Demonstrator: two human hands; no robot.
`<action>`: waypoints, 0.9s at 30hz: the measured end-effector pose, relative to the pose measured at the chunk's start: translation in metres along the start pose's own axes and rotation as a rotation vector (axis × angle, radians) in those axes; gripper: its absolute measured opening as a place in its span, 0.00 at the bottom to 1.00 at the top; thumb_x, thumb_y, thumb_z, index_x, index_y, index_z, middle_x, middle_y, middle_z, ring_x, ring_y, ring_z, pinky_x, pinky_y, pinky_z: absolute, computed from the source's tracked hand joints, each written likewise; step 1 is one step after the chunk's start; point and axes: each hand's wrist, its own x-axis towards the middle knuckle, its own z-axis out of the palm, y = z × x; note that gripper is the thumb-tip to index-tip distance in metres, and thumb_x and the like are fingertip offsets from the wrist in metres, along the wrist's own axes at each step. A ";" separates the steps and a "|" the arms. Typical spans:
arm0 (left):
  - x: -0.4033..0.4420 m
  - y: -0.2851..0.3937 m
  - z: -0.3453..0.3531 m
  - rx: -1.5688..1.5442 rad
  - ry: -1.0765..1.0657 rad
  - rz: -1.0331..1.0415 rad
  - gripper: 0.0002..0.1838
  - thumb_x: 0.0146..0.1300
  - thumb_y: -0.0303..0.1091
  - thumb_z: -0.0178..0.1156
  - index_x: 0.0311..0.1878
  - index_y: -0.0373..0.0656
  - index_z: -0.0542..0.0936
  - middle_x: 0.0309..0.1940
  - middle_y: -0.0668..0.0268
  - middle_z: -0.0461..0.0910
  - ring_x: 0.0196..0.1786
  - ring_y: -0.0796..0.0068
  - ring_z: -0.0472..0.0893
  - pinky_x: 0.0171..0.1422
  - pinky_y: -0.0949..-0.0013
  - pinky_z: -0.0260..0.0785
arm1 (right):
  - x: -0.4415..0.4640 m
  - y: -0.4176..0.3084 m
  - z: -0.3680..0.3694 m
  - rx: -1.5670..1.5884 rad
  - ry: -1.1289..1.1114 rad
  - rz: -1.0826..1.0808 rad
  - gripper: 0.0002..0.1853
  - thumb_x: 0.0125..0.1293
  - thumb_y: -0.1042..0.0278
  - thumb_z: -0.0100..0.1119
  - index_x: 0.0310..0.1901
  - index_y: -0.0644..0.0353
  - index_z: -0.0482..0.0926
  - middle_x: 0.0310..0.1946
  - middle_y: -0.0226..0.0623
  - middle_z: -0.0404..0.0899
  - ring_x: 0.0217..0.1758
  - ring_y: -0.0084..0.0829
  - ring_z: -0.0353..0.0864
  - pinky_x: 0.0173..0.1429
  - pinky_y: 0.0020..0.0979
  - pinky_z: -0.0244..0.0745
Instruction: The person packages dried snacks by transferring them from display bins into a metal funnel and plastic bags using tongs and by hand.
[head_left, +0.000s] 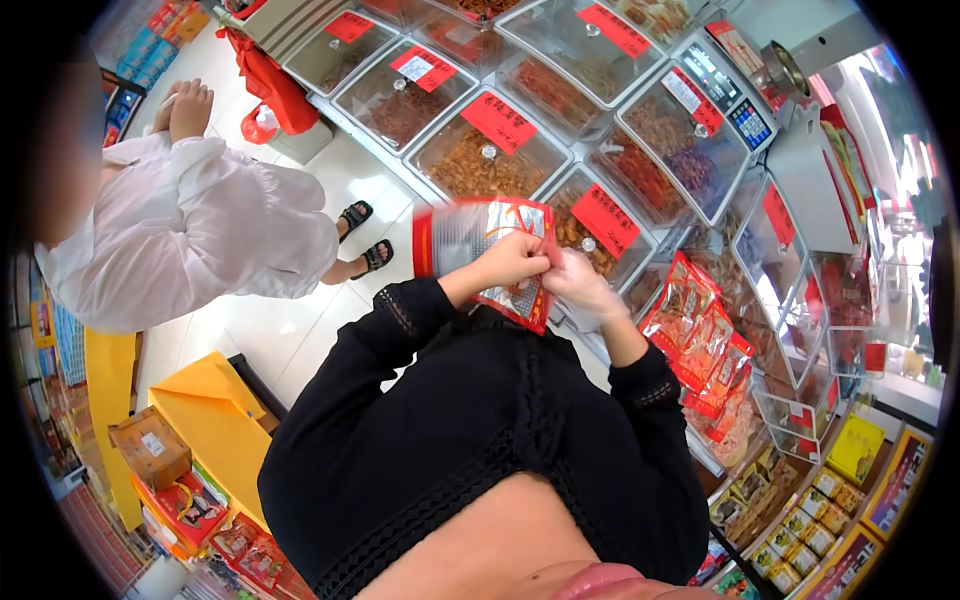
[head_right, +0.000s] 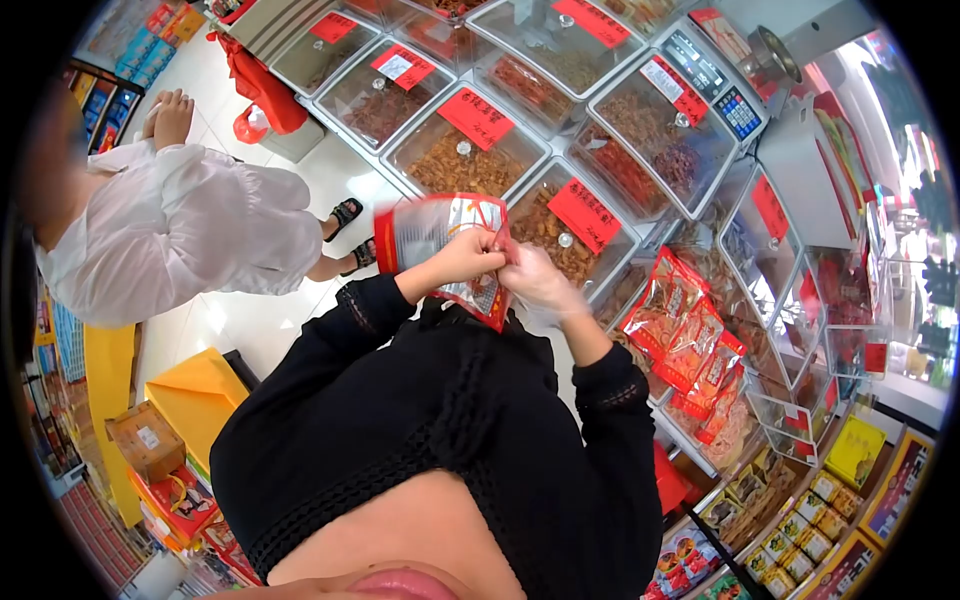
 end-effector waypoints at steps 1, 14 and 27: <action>0.002 -0.003 0.000 0.046 0.027 0.039 0.09 0.49 0.32 0.57 0.23 0.35 0.76 0.14 0.65 0.73 0.18 0.79 0.74 0.24 0.72 0.65 | 0.004 0.009 -0.001 0.003 0.000 0.004 0.10 0.55 0.74 0.51 0.40 0.62 0.74 0.25 0.35 0.74 0.27 0.23 0.73 0.33 0.28 0.70; 0.016 0.001 -0.005 0.596 0.033 -0.086 0.12 0.45 0.38 0.56 0.24 0.38 0.80 0.17 0.55 0.76 0.21 0.62 0.78 0.30 0.62 0.69 | 0.018 0.056 0.029 -0.203 0.018 -0.168 0.09 0.51 0.66 0.59 0.32 0.61 0.75 0.30 0.37 0.75 0.39 0.37 0.76 0.44 0.32 0.72; -0.014 0.016 0.044 0.720 0.163 0.085 0.07 0.40 0.31 0.57 0.18 0.36 0.75 0.16 0.52 0.74 0.21 0.53 0.75 0.28 0.57 0.68 | 0.052 0.127 0.035 0.161 0.482 0.350 0.10 0.51 0.66 0.59 0.33 0.61 0.75 0.31 0.37 0.75 0.38 0.36 0.76 0.43 0.32 0.72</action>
